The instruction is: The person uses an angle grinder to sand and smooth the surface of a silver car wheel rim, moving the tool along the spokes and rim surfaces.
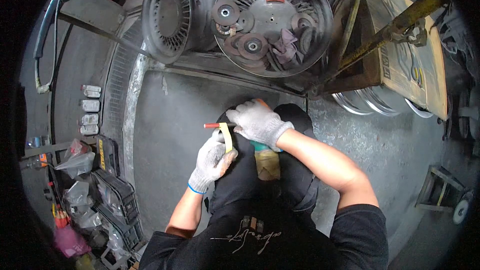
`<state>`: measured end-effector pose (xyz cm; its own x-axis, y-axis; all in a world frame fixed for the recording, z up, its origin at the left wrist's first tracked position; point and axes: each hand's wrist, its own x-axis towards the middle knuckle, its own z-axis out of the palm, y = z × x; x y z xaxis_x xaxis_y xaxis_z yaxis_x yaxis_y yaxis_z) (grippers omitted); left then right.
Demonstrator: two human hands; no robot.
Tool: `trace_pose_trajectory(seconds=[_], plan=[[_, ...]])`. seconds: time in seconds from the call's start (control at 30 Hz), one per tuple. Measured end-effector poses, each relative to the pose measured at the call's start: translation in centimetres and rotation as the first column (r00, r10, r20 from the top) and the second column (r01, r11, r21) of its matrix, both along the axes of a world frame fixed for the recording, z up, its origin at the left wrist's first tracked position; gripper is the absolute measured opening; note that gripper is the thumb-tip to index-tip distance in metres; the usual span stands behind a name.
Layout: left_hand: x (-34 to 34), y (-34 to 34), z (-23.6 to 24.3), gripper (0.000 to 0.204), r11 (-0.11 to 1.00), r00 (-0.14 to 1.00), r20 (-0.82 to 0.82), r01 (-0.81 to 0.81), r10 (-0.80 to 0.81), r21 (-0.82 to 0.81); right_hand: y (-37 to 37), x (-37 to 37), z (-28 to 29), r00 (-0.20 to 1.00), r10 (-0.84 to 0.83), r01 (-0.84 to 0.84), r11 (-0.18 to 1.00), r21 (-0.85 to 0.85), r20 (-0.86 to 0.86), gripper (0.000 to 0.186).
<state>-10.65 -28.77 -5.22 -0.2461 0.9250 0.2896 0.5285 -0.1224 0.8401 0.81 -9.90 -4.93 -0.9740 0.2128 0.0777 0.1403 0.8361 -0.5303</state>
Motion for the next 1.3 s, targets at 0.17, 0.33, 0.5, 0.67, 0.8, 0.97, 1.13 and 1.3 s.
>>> trace_pose_trajectory(seconds=[0.17,0.33,0.5,0.67,0.8,0.97,1.13,1.3], plan=[[0.0,-0.6,-1.5,0.018,1.0,0.99,-0.137,-0.023,0.02,-0.015,2.9,-0.1,-0.6,0.994,0.112,-0.105,0.953,-0.285,0.009,0.026],[0.4,-0.2,-2.0,0.015,0.983,0.984,-0.129,-0.142,0.126,-0.117,4.6,-0.8,-0.4,0.898,0.378,-0.105,0.681,-0.725,0.225,0.03],[0.5,-1.0,-3.7,0.017,0.99,0.962,-0.239,-0.113,0.131,0.088,1.3,-0.5,-0.6,0.992,0.125,-0.126,0.986,-0.109,-0.008,0.04],[0.5,-1.3,-4.7,0.016,0.987,0.958,-0.236,-0.161,0.163,0.028,1.1,0.2,-1.5,0.994,0.077,-0.087,0.988,-0.125,-0.079,0.035],[0.7,-0.1,-4.0,0.014,0.965,0.929,0.322,-0.107,0.183,-0.24,3.8,-0.5,-0.1,0.917,0.341,-0.085,0.671,-0.736,0.206,0.027],[1.0,0.2,-4.2,0.019,0.99,0.988,-0.12,-0.105,0.093,-0.096,2.7,-1.2,2.8,0.86,0.403,-0.215,0.843,-0.493,0.314,0.026],[1.5,-0.5,-3.6,0.014,0.977,0.953,-0.241,-0.204,0.184,-0.058,0.4,0.7,0.2,0.998,0.059,-0.057,0.987,-0.147,0.008,0.026],[1.2,-0.5,-3.8,0.011,0.979,0.941,-0.304,-0.183,0.149,-0.088,2.2,0.8,-0.9,0.988,0.153,-0.127,0.908,-0.399,0.034,0.028]])
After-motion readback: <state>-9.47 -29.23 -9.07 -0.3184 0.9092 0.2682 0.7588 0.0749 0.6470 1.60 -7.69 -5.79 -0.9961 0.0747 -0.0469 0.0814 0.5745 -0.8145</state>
